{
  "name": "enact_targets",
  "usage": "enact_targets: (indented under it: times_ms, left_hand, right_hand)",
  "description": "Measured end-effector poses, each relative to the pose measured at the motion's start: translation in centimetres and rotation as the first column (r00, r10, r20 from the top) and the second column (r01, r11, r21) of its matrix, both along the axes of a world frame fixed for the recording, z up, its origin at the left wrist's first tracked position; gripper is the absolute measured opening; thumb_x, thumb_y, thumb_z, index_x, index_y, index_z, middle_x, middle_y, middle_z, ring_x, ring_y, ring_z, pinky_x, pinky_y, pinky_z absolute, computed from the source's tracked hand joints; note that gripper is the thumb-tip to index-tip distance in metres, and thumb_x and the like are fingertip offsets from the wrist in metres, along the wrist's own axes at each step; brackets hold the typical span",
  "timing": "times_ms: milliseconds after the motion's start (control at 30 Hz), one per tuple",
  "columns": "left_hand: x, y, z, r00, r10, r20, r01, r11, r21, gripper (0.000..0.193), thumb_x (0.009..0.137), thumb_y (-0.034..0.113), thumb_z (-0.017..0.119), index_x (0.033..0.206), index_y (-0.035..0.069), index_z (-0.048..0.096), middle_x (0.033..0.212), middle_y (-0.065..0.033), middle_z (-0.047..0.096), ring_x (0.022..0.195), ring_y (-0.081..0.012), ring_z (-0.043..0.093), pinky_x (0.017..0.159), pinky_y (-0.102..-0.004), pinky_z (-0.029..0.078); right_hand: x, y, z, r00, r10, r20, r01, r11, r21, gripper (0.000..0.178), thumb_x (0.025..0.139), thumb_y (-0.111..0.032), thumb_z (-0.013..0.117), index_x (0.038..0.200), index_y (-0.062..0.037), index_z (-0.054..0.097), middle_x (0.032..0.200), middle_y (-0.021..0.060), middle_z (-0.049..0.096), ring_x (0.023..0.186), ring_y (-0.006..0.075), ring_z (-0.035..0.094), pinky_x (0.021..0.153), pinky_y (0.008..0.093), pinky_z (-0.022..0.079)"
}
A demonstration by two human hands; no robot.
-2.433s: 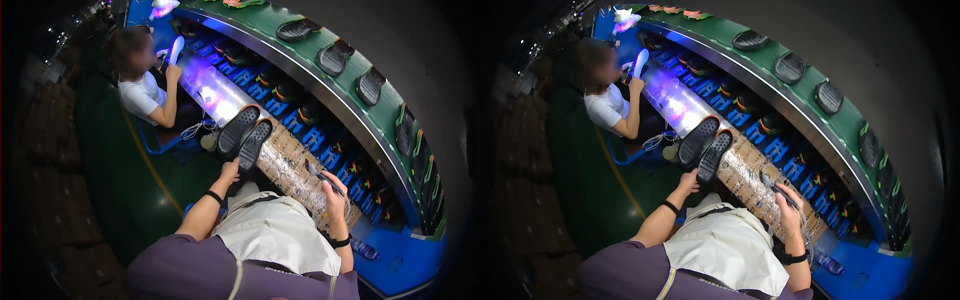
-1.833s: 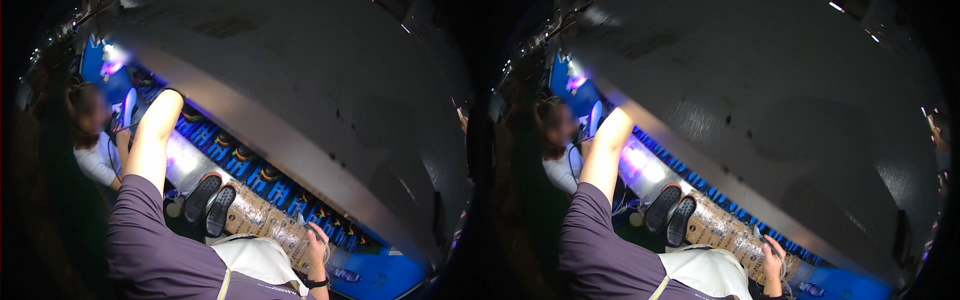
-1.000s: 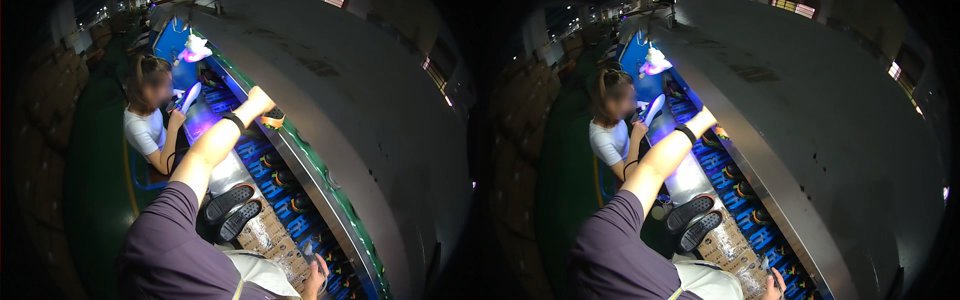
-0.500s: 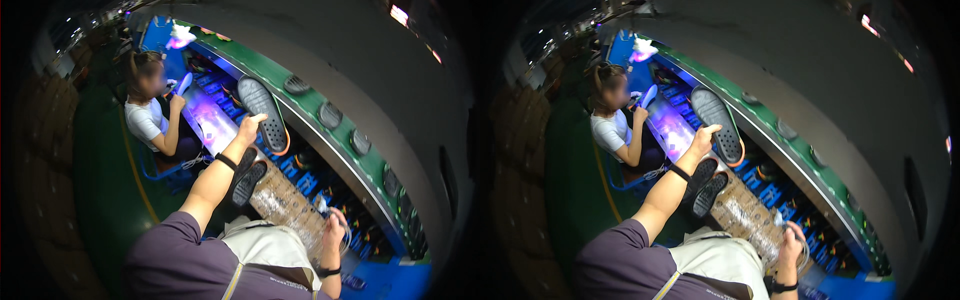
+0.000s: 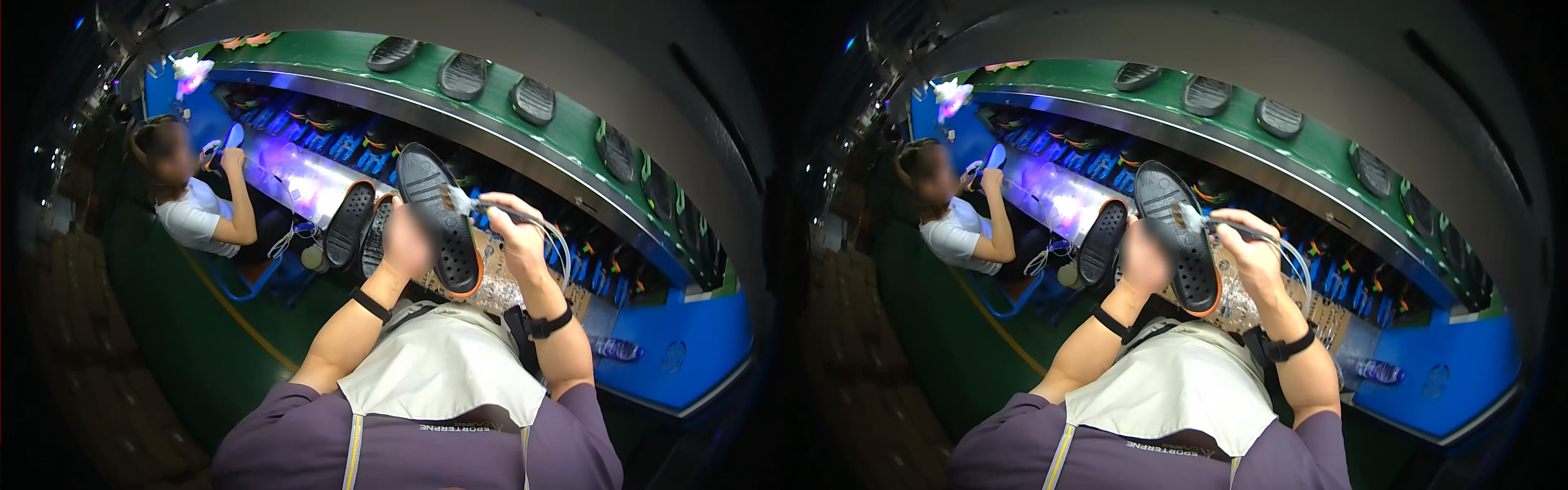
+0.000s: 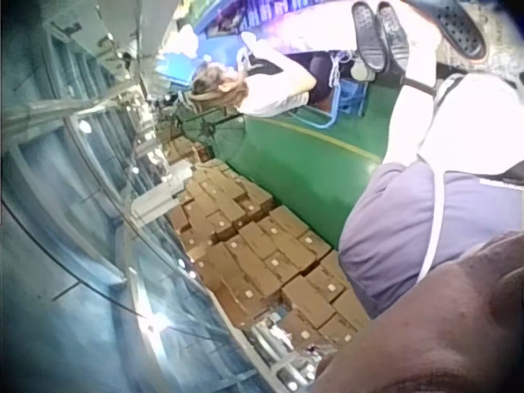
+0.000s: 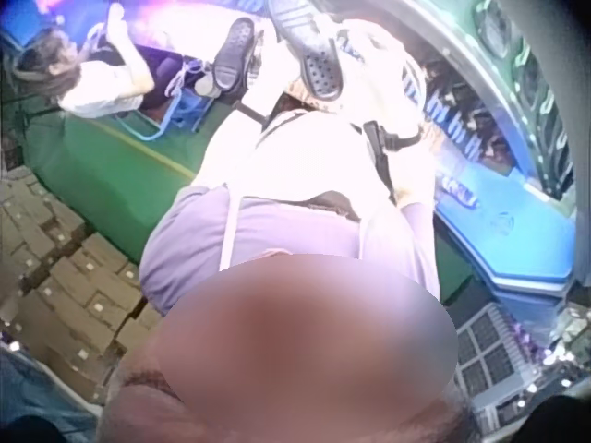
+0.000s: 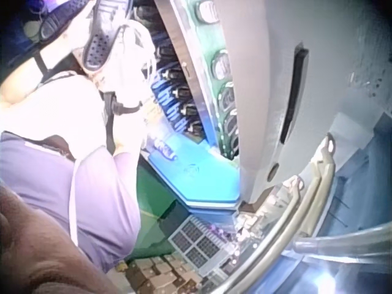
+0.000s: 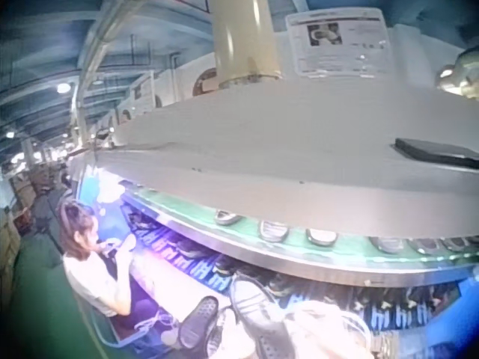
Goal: Applying glue to shoe soles using a brush tool on an assembly line.
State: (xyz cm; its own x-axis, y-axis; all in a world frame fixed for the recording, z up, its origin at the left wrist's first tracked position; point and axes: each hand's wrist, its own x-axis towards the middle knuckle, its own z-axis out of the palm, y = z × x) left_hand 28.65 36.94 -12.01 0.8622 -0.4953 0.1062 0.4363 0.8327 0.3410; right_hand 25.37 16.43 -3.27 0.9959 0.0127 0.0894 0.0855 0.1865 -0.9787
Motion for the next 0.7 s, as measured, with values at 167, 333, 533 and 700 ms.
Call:
enact_targets:
  times_ms: [167, 333, 533, 700]
  left_hand:
    - [-0.4, -1.7, 0.1, 0.989, 0.073, -0.127, -0.056, 0.99, 0.132, 0.09, 0.105, 0.077, 0.025, 0.16, 0.009, 0.043, 0.16, -0.0139, 0.051, 0.148, -0.0314, 0.047, 0.126, -0.0483, 0.034]
    - [-0.6, -2.2, 0.4, 0.993, 0.027, -0.116, -0.01, 0.989, 0.147, 0.086, 0.107, 0.074, 0.025, 0.161, 0.01, 0.043, 0.161, -0.0129, 0.049, 0.149, -0.031, 0.046, 0.126, -0.0484, 0.034]
    - [-0.4, -2.6, 0.5, 0.994, 0.019, -0.108, -0.003, 0.989, 0.147, 0.084, 0.107, 0.074, 0.026, 0.161, 0.012, 0.044, 0.162, -0.0118, 0.049, 0.149, -0.0307, 0.045, 0.127, -0.0477, 0.033]
    - [-0.4, -2.7, -0.3, 0.993, 0.019, -0.119, 0.0, 0.987, 0.16, 0.083, 0.107, 0.074, 0.027, 0.161, 0.013, 0.044, 0.162, -0.0109, 0.048, 0.149, -0.0298, 0.045, 0.127, -0.0471, 0.033]
  right_hand:
    - [2.0, 1.3, 0.6, 0.996, -0.074, 0.042, 0.079, 0.989, -0.128, 0.024, 0.094, -0.015, 0.074, 0.114, -0.001, 0.078, 0.083, -0.0047, 0.066, 0.073, 0.0042, 0.054, 0.068, 0.0216, 0.044]
    - [3.2, 1.7, 0.4, 0.994, -0.095, 0.053, 0.1, 0.99, -0.102, 0.021, 0.096, -0.01, 0.072, 0.114, -0.001, 0.078, 0.081, -0.0064, 0.063, 0.073, 0.0026, 0.052, 0.067, 0.021, 0.042]
    - [3.6, 1.8, 0.4, 0.993, -0.114, 0.041, 0.118, 0.987, -0.106, 0.021, 0.093, -0.013, 0.074, 0.11, -0.0019, 0.079, 0.087, -0.0014, 0.071, 0.079, 0.0059, 0.06, 0.074, 0.0237, 0.05]
    - [3.8, 1.8, 0.3, 0.99, -0.127, 0.056, 0.133, 0.981, -0.138, 0.021, 0.093, -0.012, 0.074, 0.111, -0.0016, 0.079, 0.09, 0.0006, 0.074, 0.082, 0.0072, 0.063, 0.077, 0.0247, 0.052]
